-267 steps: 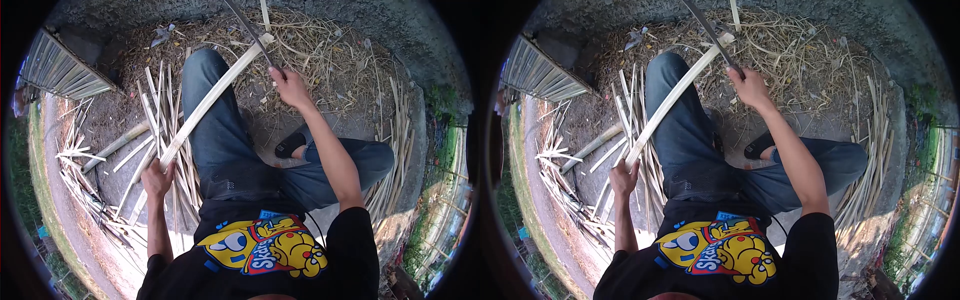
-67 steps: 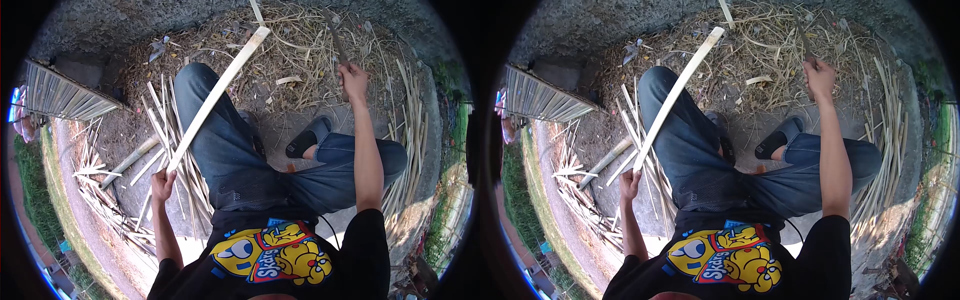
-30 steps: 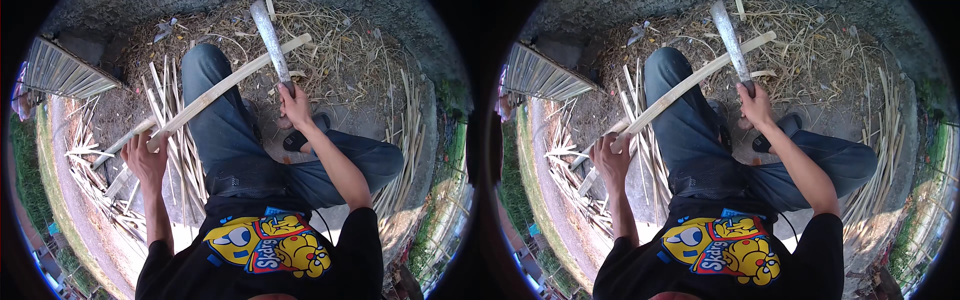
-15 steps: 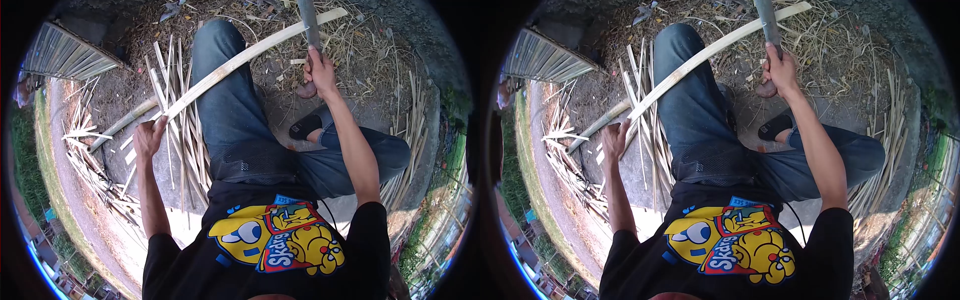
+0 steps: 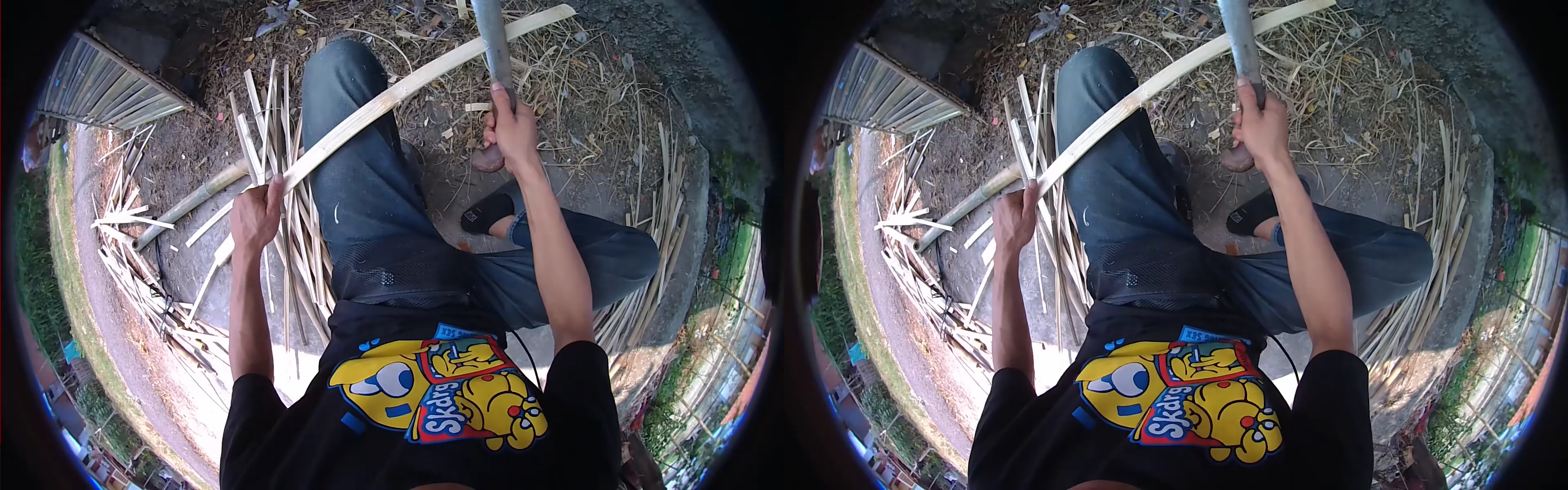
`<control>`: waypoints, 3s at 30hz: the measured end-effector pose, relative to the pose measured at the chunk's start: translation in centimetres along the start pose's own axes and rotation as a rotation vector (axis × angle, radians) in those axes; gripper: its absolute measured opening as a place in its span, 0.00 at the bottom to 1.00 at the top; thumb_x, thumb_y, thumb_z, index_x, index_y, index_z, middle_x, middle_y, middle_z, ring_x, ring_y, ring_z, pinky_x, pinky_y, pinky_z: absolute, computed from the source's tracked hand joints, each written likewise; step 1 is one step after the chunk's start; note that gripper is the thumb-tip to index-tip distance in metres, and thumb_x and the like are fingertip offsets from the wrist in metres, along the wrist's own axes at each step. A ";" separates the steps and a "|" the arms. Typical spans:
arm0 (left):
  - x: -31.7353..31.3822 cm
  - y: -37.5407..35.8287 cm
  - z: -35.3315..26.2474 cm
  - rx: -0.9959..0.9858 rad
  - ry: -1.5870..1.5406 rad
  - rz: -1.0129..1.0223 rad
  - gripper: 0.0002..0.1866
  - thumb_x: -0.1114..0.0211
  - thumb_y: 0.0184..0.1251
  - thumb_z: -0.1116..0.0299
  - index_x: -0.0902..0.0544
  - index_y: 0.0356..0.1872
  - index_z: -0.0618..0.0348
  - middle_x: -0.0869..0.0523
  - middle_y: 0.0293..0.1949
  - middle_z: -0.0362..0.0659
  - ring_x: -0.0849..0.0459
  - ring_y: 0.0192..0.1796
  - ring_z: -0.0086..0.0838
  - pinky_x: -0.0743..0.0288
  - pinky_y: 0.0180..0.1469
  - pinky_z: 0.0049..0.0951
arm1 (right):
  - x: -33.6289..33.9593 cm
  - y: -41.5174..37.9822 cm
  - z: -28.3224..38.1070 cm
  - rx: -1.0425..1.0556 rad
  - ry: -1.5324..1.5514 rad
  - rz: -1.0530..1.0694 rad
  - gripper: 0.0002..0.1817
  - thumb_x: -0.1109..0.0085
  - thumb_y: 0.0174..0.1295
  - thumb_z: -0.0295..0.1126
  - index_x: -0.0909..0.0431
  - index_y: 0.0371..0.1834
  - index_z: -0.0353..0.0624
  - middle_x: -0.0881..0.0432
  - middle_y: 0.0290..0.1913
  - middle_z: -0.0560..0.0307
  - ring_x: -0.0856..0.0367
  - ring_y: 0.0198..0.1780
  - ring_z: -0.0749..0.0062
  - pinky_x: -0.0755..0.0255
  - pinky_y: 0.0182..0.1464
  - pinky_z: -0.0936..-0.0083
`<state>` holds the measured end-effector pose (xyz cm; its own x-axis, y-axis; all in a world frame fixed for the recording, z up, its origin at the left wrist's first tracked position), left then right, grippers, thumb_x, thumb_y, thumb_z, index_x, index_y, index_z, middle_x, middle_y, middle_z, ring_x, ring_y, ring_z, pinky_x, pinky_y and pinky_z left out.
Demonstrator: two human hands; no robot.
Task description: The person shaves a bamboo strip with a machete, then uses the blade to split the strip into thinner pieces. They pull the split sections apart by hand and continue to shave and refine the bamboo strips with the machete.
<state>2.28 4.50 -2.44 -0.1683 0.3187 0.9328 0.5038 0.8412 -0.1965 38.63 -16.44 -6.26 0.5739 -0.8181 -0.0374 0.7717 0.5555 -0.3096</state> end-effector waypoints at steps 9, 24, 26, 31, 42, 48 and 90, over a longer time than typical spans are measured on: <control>-1.6 0.7 -1.3 -0.056 -0.042 -0.061 0.33 0.53 0.81 0.49 0.17 0.25 0.70 0.19 0.25 0.68 0.18 0.31 0.65 0.28 0.36 0.58 | -6.3 -5.1 -1.9 0.155 -0.300 0.171 0.27 0.39 0.70 0.55 0.23 0.30 0.37 0.23 0.20 0.51 0.23 0.21 0.60 0.29 0.28 0.62; -1.8 -0.1 -1.7 -0.608 0.202 -0.670 0.26 0.18 0.48 0.44 0.22 0.23 0.53 0.21 0.18 0.39 0.21 0.19 0.34 0.30 0.25 0.34 | -3.8 -5.7 -2.1 -0.074 -0.274 0.205 0.26 0.39 0.70 0.54 0.21 0.31 0.38 0.23 0.20 0.59 0.24 0.19 0.76 0.31 0.24 0.70; -1.5 0.0 -0.8 -0.619 0.178 -0.656 0.26 0.18 0.48 0.45 0.22 0.23 0.52 0.21 0.18 0.39 0.21 0.19 0.34 0.30 0.25 0.34 | -4.5 -6.0 -3.0 0.134 -0.388 0.145 0.27 0.40 0.71 0.55 0.21 0.29 0.37 0.23 0.20 0.58 0.24 0.20 0.75 0.30 0.26 0.68; -1.8 -1.3 4.0 -0.523 0.164 -0.602 0.25 0.17 0.48 0.46 0.23 0.22 0.52 0.23 0.17 0.39 0.22 0.19 0.35 0.30 0.24 0.36 | 3.9 -0.3 0.3 -0.034 0.042 -0.195 0.23 0.43 0.73 0.52 0.30 0.28 0.46 0.31 0.20 0.67 0.33 0.17 0.83 0.37 0.19 0.80; -3.6 -2.2 3.2 -0.392 0.039 -0.634 0.26 0.19 0.52 0.45 0.23 0.22 0.54 0.23 0.15 0.40 0.23 0.16 0.35 0.31 0.22 0.36 | 1.0 -3.9 0.7 -0.069 0.018 -0.014 0.23 0.44 0.74 0.51 0.27 0.32 0.42 0.31 0.18 0.67 0.31 0.16 0.81 0.34 0.18 0.77; -2.3 0.0 -0.3 -0.551 0.093 -0.676 0.25 0.17 0.47 0.45 0.21 0.23 0.51 0.22 0.14 0.38 0.22 0.16 0.37 0.30 0.22 0.37 | -3.4 -7.0 0.5 0.150 -0.552 0.240 0.29 0.40 0.69 0.56 0.21 0.33 0.35 0.19 0.26 0.41 0.19 0.34 0.44 0.28 0.41 0.56; 0.1 0.5 -1.9 -0.458 0.051 -0.546 0.27 0.19 0.47 0.41 0.19 0.22 0.55 0.17 0.17 0.43 0.17 0.20 0.39 0.25 0.24 0.38 | 2.4 -4.0 2.0 -0.126 0.128 -0.127 0.22 0.46 0.75 0.53 0.31 0.30 0.47 0.31 0.20 0.66 0.33 0.15 0.83 0.36 0.18 0.81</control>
<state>4.11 4.16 -1.91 -0.4638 -0.1262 0.8769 0.6661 0.6029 0.4391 37.43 -20.30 -3.16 0.4284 -0.8971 -0.1082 0.7909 0.4302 -0.4352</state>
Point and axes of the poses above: each hand's wrist, its own y-axis towards the middle knuckle, its own x-axis out of the back of the hand, z = x × y, the point moved 1 cm from there along y, towards the middle knuckle
